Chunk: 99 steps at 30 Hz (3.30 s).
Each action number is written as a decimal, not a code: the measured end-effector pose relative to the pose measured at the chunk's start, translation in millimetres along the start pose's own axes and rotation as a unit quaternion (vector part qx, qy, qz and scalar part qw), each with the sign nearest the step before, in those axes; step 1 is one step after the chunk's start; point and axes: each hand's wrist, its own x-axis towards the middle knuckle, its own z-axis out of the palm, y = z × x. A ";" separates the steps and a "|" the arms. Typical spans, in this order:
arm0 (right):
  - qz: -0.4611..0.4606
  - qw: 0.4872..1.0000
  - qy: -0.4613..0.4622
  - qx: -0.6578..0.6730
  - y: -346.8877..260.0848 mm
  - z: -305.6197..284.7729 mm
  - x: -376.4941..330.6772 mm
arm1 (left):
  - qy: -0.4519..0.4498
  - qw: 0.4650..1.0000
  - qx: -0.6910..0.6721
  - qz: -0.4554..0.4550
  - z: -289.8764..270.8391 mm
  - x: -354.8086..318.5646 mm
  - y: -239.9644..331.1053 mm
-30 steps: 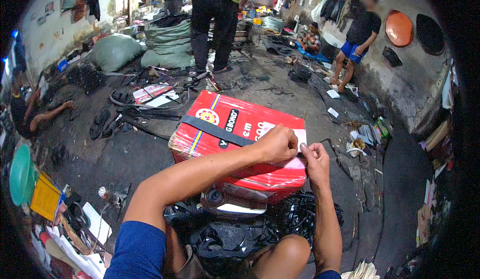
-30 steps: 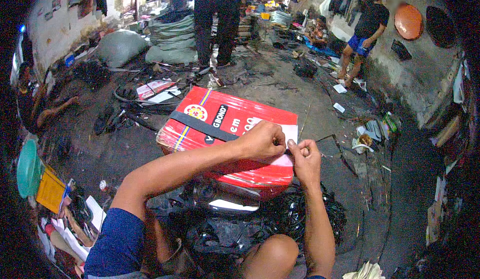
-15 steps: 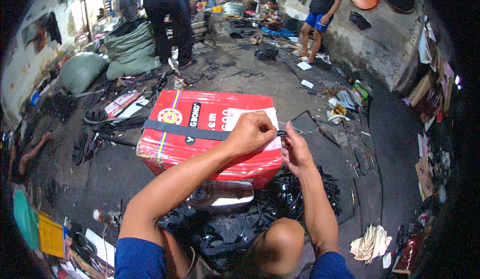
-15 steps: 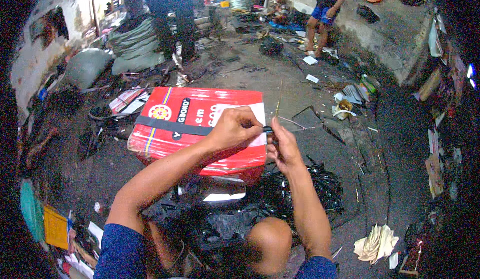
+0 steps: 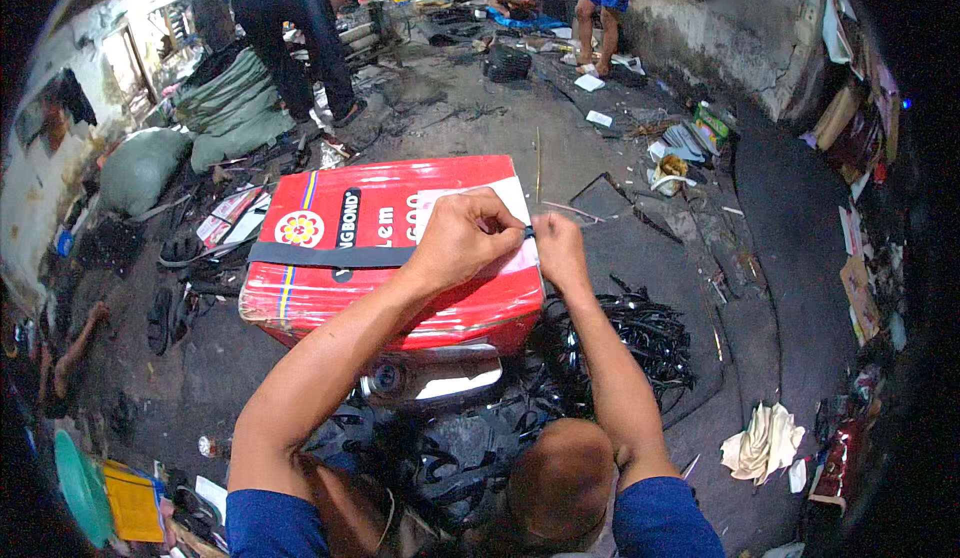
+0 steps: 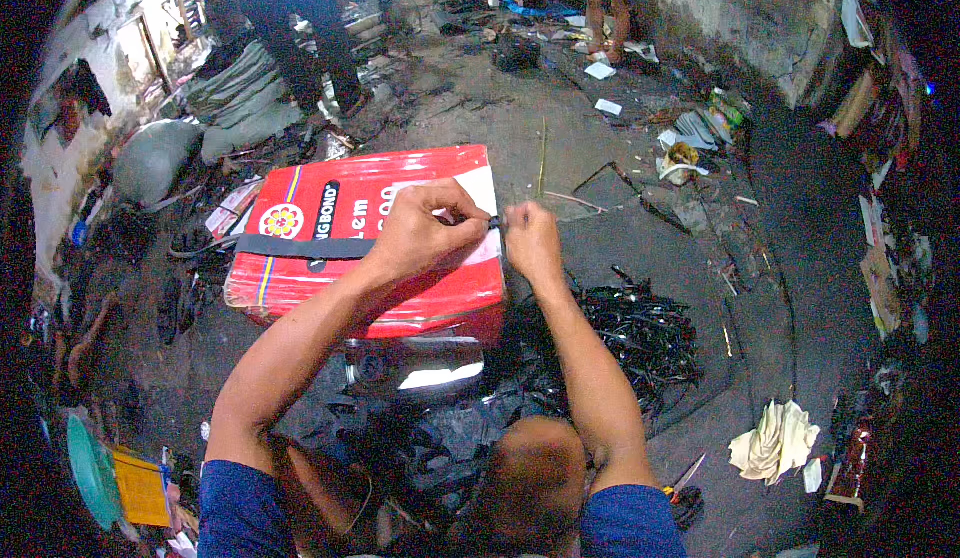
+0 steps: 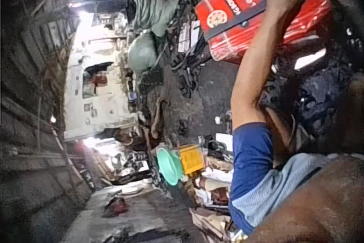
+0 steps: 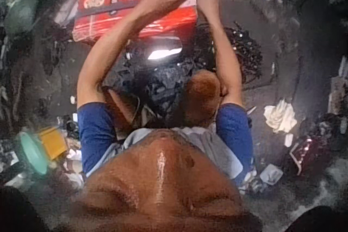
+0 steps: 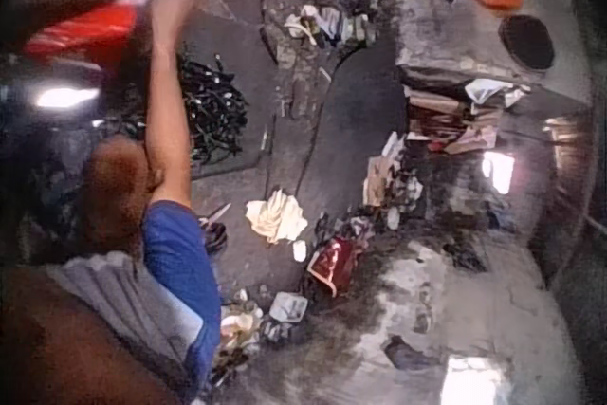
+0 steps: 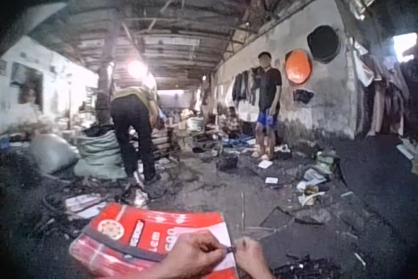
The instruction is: The person sits on the floor and repeatedly cuts black straps from a red box using a small blade. They pull each strap from the box, cut it into short pieces, and drop the pieces onto a pile on the floor. The task continues with the same repetitive cutting motion.
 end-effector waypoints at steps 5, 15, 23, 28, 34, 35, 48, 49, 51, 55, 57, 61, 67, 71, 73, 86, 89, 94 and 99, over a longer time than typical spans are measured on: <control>0.060 0.998 0.011 -0.012 165.5 47.0 -73.2 | -0.011 1.000 0.005 -0.002 -3.0 4.2 9.1; 0.308 0.943 -0.006 -0.122 302.7 77.7 -183.8 | -0.030 0.999 -0.018 0.023 0.9 9.4 3.0; 0.141 0.939 -0.094 -0.301 352.8 69.8 -198.3 | -0.056 0.985 0.079 0.140 -6.1 6.0 3.9; 0.148 0.888 -0.156 -0.406 355.7 40.0 -190.4 | -0.070 0.970 0.111 0.202 -9.8 -1.0 -10.8; 0.229 0.930 -0.047 -0.282 313.4 -51.0 -152.1 | -0.167 0.985 0.027 0.036 -22.2 -2.1 22.1; 0.226 0.929 -0.027 -0.291 315.9 -64.5 -142.4 | -0.174 0.983 0.040 0.045 -26.0 -1.7 23.3; -0.077 0.948 0.065 -0.301 226.7 -96.0 -168.4 | -0.135 0.971 0.159 0.115 -21.6 -8.9 -4.1; -0.094 0.956 -0.051 -0.272 185.2 -75.3 -188.7 | -0.139 0.971 0.156 0.114 -22.0 -9.2 -4.9; -0.117 0.927 -0.279 -0.222 152.6 -45.9 -227.2 | -0.162 0.972 0.113 0.129 -23.9 -10.4 -4.6; -0.192 0.844 -0.367 -0.340 215.2 -3.4 -274.7 | -0.042 0.903 0.208 0.373 -0.8 -19.5 22.4; -0.021 0.855 -0.472 -0.216 201.6 -2.5 -256.7 | -0.123 0.889 0.227 0.378 -0.8 -51.2 50.7; 0.085 0.811 -0.558 0.152 130.0 -39.2 -204.5 | -0.247 0.943 0.151 0.165 12.8 -113.4 94.0; -0.156 0.837 -0.501 0.158 -89.9 -127.5 -103.0 | -0.194 0.973 -0.058 -0.107 25.1 -126.5 93.0; -0.092 0.865 -0.471 0.143 -146.9 -155.9 -71.7 | -0.285 0.904 -0.126 -0.294 -31.6 -106.4 130.5; -0.036 0.861 -0.490 0.131 -150.6 -161.3 -57.6 | -0.217 0.940 -0.121 -0.232 -66.9 -113.0 129.5; 0.010 0.890 -0.443 0.108 -123.0 -93.8 13.4 | 0.000 0.766 0.637 0.084 -282.7 -153.3 59.8; -0.114 0.922 -0.365 -0.063 -127.0 -68.5 14.6 | 0.022 0.723 0.682 0.103 -261.1 -128.8 42.1; -0.188 0.924 -0.263 -0.204 -140.1 -54.3 2.0 | 0.103 0.955 0.265 0.082 -113.0 -57.1 14.1; -0.172 0.955 -0.209 -0.124 -133.3 -57.4 -7.3 | 0.025 0.994 0.104 -0.002 -37.4 -28.4 6.3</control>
